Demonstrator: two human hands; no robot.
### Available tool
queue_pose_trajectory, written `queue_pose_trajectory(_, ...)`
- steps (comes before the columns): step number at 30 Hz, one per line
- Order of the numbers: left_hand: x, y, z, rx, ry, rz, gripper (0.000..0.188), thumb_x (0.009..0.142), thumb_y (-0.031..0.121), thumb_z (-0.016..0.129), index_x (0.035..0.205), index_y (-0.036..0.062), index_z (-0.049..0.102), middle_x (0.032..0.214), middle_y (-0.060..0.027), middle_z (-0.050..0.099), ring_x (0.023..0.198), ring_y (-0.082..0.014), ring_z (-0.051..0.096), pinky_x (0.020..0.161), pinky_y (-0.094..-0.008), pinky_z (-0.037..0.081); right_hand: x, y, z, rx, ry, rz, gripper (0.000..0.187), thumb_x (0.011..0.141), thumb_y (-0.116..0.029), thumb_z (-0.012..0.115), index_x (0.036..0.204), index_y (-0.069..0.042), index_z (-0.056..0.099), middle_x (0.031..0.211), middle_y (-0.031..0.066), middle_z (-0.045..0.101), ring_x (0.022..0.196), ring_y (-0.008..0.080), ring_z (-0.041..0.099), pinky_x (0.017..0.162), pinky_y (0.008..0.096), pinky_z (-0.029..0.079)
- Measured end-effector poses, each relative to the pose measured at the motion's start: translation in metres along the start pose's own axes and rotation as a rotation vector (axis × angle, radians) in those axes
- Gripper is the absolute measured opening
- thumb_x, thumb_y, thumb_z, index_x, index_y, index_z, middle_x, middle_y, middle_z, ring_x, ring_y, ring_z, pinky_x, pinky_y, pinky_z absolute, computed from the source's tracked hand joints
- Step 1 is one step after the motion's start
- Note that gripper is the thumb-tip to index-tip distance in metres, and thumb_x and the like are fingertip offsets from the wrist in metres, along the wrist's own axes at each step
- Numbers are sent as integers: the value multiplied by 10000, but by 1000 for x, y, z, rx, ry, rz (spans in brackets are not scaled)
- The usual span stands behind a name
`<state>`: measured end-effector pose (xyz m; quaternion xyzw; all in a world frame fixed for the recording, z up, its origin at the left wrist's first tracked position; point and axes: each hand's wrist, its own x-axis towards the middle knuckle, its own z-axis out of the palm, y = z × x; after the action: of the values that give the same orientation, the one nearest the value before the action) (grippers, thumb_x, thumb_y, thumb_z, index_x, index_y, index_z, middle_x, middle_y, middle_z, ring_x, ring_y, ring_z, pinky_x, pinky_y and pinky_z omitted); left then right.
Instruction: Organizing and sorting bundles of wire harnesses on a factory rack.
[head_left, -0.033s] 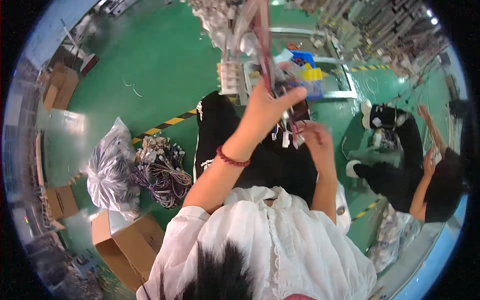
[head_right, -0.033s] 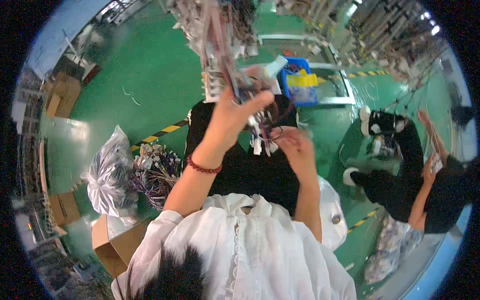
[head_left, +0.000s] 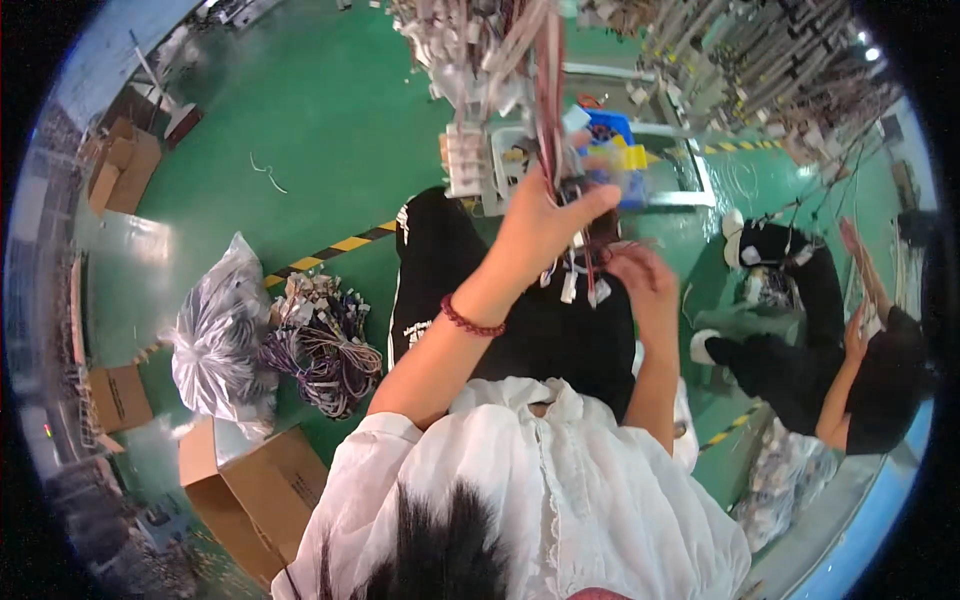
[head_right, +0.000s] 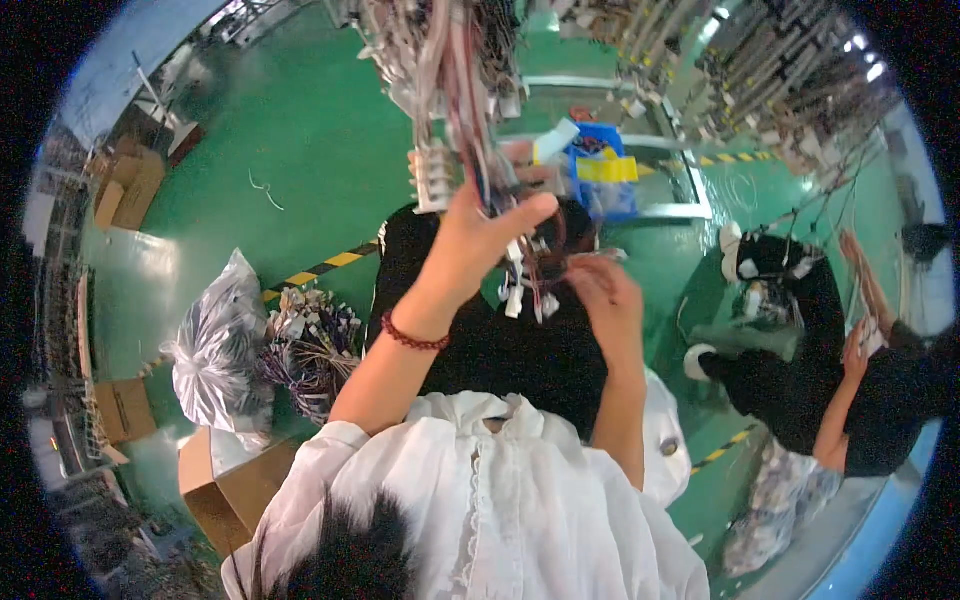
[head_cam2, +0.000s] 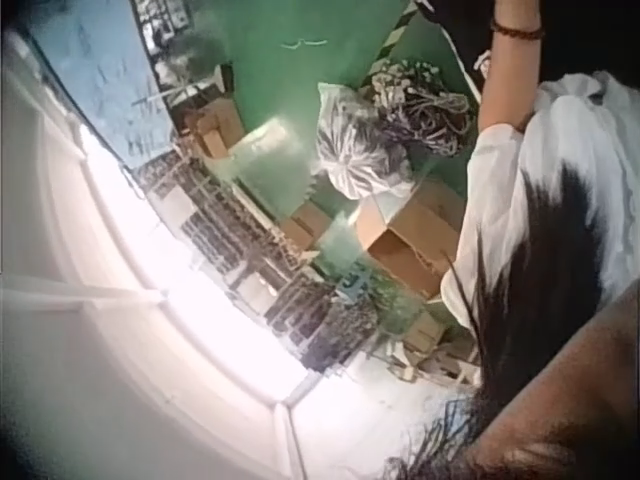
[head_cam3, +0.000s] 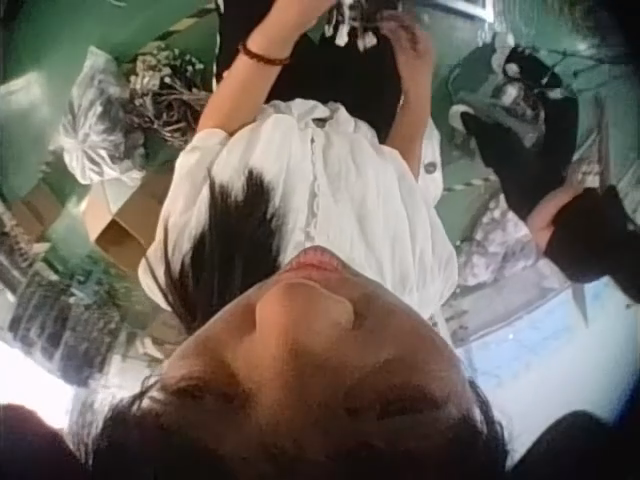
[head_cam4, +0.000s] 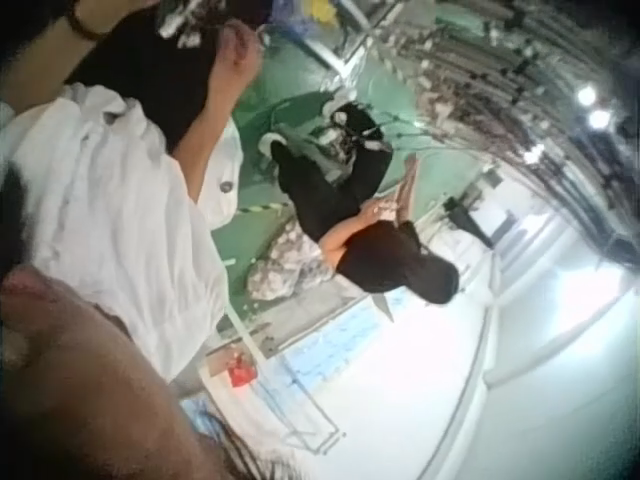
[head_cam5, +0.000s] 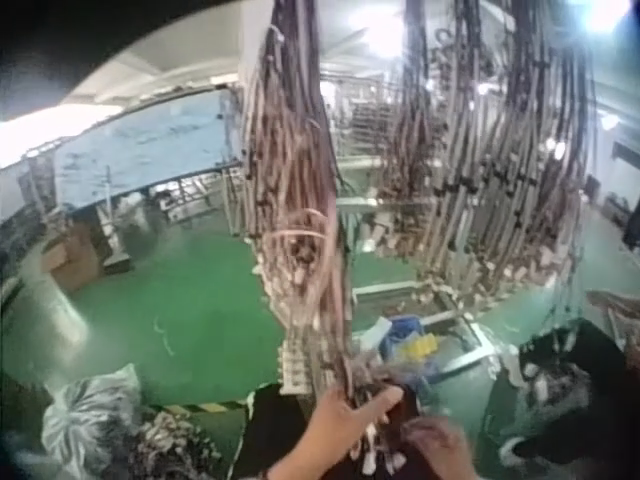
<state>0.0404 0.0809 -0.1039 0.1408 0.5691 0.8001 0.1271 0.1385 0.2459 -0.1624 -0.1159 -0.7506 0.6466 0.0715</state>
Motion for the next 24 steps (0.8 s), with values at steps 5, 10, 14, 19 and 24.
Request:
queue_pose_trajectory(5, -4, 0, -7, 173, 64, -8, 255, 867, 125, 613, 1090, 4, 588, 1005, -17, 633, 845, -59, 557, 678, -238, 482, 29, -22, -37, -96, 230, -130, 184, 864, -34, 567, 1034, 16, 616, 964, 36, 641, 870, 105, 595, 803, 234, 457)
queue_pose_trajectory(10, -3, -17, 5, 284, 54, 80, 169, 831, 148, 622, 940, 20, 604, 687, -81, 651, 640, -174, 632, 593, -315, 483, 52, -110, 0, -60, -27, -383, 489, 847, -143, 626, 1285, -4, 457, 1192, 105, 565, 1101, 195, 537, 959, 317, 411)
queue_pose_trajectory(14, -3, -44, -4, 416, -30, 334, 343, 791, 264, 675, 939, -23, 558, 727, -195, 615, 671, -348, 615, 598, -415, 467, 68, -151, 58, -281, -321, -494, 659, 788, -179, 698, 1333, 9, 381, 1147, 100, 569, 1032, 182, 550, 915, 326, 420)
queue_pose_trajectory(19, -11, 37, -43, 573, -405, 354, 410, 800, 298, 709, 973, -57, 599, 808, -178, 643, 756, -268, 633, 701, -334, 493, 80, -154, 56, 16, -424, -311, 423, 882, -55, 554, 1276, 17, 419, 791, 8, 532, 677, 86, 535, 639, 228, 424)
queue_pose_trajectory(24, 11, 45, -97, 328, 188, 357, 520, 709, 93, 777, 1155, -4, 528, 1043, -90, 618, 958, -159, 578, 834, -298, 465, 61, -161, 43, 77, -349, -270, 326, 906, -85, 518, 1211, 22, 474, 708, 0, 500, 565, 63, 467, 537, 211, 379)
